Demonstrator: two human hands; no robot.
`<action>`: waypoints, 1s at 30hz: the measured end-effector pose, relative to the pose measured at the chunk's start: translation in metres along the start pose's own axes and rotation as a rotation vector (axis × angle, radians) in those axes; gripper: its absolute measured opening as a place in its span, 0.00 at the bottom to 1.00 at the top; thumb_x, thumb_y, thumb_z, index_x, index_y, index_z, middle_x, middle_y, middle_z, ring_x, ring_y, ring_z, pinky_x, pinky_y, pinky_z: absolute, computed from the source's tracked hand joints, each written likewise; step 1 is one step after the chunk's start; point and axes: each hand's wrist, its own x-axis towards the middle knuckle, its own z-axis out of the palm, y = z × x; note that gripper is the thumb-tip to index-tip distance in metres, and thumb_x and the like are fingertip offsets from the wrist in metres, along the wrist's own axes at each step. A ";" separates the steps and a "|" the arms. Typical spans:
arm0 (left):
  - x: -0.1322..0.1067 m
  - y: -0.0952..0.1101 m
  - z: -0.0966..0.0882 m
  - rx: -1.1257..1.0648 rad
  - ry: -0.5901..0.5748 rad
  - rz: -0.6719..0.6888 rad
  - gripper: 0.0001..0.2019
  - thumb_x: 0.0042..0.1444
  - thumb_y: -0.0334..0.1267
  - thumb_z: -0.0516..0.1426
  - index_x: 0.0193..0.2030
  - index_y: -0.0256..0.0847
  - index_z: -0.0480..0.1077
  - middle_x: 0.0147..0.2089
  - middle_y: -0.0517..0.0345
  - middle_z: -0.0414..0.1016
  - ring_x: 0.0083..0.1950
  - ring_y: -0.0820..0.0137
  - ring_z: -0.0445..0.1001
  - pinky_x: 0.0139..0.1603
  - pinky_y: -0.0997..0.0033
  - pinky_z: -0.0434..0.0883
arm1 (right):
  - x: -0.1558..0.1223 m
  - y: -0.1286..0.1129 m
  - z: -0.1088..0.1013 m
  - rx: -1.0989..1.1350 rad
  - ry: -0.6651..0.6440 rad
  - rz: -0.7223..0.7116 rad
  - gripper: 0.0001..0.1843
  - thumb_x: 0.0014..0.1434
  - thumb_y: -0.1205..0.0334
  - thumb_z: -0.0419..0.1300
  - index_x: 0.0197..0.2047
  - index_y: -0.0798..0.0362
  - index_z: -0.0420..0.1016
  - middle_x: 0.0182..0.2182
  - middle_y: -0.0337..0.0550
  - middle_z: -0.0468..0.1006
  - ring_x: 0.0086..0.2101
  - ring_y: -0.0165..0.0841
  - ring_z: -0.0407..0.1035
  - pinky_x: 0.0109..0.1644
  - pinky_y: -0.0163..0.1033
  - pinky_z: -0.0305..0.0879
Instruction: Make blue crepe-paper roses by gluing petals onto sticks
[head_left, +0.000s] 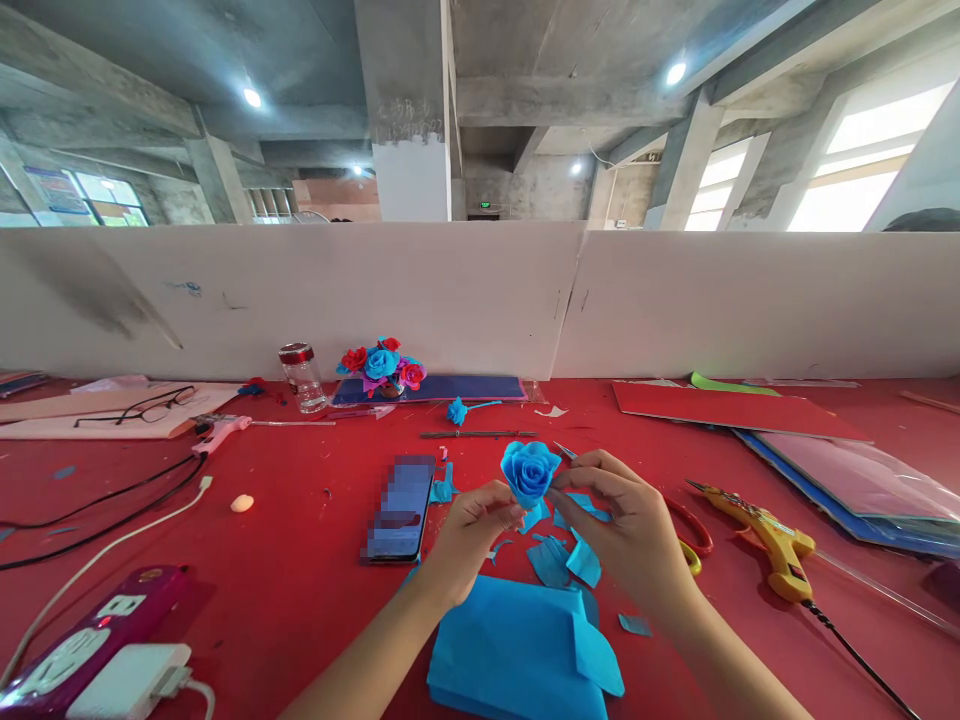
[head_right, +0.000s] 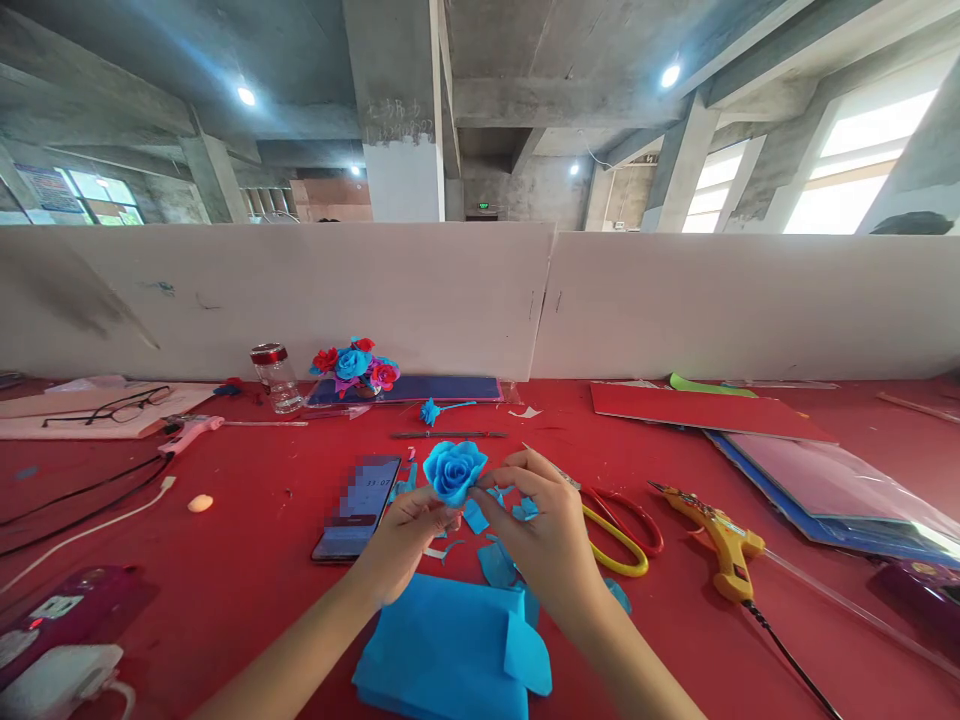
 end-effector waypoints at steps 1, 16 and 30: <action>0.000 0.001 0.000 0.048 0.009 0.032 0.08 0.50 0.40 0.58 0.25 0.39 0.71 0.26 0.60 0.66 0.31 0.73 0.63 0.36 0.72 0.63 | -0.001 0.000 -0.001 -0.010 0.012 -0.012 0.07 0.52 0.59 0.59 0.27 0.52 0.74 0.27 0.42 0.71 0.27 0.31 0.66 0.30 0.35 0.65; -0.002 0.003 -0.001 0.185 0.017 0.249 0.08 0.52 0.38 0.57 0.25 0.40 0.75 0.30 0.56 0.69 0.33 0.70 0.68 0.33 0.72 0.68 | -0.013 0.016 -0.020 0.102 -0.103 -0.059 0.05 0.56 0.62 0.57 0.35 0.49 0.74 0.32 0.43 0.71 0.32 0.31 0.68 0.33 0.34 0.67; 0.002 -0.003 -0.006 0.316 0.026 0.337 0.12 0.52 0.37 0.55 0.21 0.40 0.74 0.28 0.57 0.71 0.29 0.72 0.69 0.30 0.75 0.68 | -0.021 0.046 0.023 0.194 -0.191 -0.075 0.07 0.54 0.67 0.56 0.36 0.52 0.73 0.36 0.45 0.71 0.34 0.32 0.66 0.36 0.35 0.65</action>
